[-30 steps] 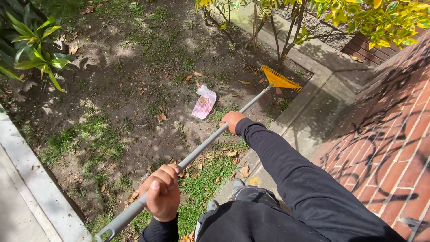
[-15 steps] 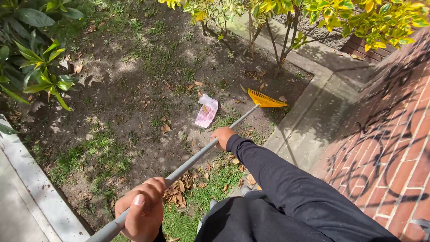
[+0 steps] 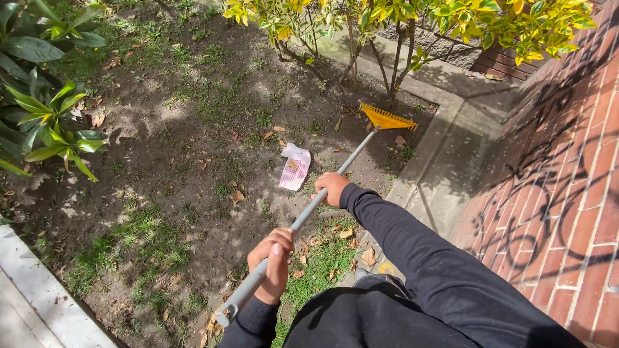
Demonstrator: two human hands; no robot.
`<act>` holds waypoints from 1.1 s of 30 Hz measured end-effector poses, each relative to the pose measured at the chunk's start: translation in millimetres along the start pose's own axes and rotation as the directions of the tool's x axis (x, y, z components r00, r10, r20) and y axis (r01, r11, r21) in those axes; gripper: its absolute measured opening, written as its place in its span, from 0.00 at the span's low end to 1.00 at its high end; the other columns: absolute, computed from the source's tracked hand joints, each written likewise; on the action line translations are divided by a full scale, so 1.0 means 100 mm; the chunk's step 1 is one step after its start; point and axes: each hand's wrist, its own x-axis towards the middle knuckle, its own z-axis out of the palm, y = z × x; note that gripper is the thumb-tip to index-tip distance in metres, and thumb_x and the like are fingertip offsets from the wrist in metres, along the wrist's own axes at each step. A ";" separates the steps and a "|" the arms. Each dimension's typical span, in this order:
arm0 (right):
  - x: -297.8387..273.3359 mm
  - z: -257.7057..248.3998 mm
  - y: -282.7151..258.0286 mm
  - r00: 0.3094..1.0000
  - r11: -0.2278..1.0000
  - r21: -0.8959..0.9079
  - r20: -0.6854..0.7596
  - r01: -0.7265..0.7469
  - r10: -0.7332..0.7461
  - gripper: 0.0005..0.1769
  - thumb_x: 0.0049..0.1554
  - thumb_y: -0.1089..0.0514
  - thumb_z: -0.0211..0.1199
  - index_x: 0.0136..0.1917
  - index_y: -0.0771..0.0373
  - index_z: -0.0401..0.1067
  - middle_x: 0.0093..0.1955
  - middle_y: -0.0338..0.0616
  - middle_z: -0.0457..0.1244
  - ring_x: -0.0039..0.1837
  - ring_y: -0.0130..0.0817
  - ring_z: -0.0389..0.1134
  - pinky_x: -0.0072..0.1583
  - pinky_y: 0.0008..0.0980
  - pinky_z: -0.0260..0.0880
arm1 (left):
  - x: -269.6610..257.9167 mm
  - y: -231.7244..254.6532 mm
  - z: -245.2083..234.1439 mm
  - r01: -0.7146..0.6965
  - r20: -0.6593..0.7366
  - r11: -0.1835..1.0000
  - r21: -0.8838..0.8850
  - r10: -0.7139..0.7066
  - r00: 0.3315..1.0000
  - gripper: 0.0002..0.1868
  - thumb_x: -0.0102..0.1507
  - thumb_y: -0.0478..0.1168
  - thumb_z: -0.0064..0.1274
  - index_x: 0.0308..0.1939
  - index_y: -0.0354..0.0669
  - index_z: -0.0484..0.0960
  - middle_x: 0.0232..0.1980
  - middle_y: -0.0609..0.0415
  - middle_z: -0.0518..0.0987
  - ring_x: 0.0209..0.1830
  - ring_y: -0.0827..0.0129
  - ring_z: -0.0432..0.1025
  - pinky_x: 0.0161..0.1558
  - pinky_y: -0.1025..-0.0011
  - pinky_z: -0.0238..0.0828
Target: The person uses a rake to gather leaves and small pieces of trash from a patch of ground. They move the tool across a grassy and dirt surface near a concrete walkway and a brick wall.
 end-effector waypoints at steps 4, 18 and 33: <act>-0.28 0.23 0.17 0.989 0.992 -0.003 0.081 -0.125 0.125 0.23 0.52 0.47 0.71 0.28 0.58 0.63 0.30 0.44 0.60 0.38 0.48 0.64 0.45 0.47 0.66 | 0.05 0.08 0.07 0.045 0.187 0.972 0.231 -0.090 0.978 0.16 0.68 0.32 0.44 0.25 0.30 0.68 0.30 0.47 0.72 0.34 0.61 0.69 0.51 0.59 0.70; 0.47 0.01 -1.35 0.988 0.986 0.113 0.105 -0.122 0.110 0.21 0.57 0.47 0.64 0.26 0.57 0.69 0.27 0.49 0.63 0.32 0.49 0.67 0.40 0.46 0.68 | 0.16 1.45 -0.50 -0.122 -0.117 0.986 -0.112 0.109 0.987 0.25 0.72 0.39 0.48 0.19 0.37 0.64 0.19 0.50 0.67 0.20 0.66 0.60 0.34 0.62 0.62; 0.03 0.73 -0.02 0.983 0.992 -0.010 0.130 -0.129 0.129 0.23 0.53 0.51 0.72 0.27 0.60 0.63 0.29 0.47 0.58 0.38 0.52 0.62 0.50 0.49 0.63 | -0.34 0.02 -0.23 -0.069 0.077 0.994 0.086 0.063 0.995 0.18 0.69 0.33 0.47 0.24 0.33 0.64 0.27 0.48 0.70 0.30 0.60 0.66 0.43 0.59 0.69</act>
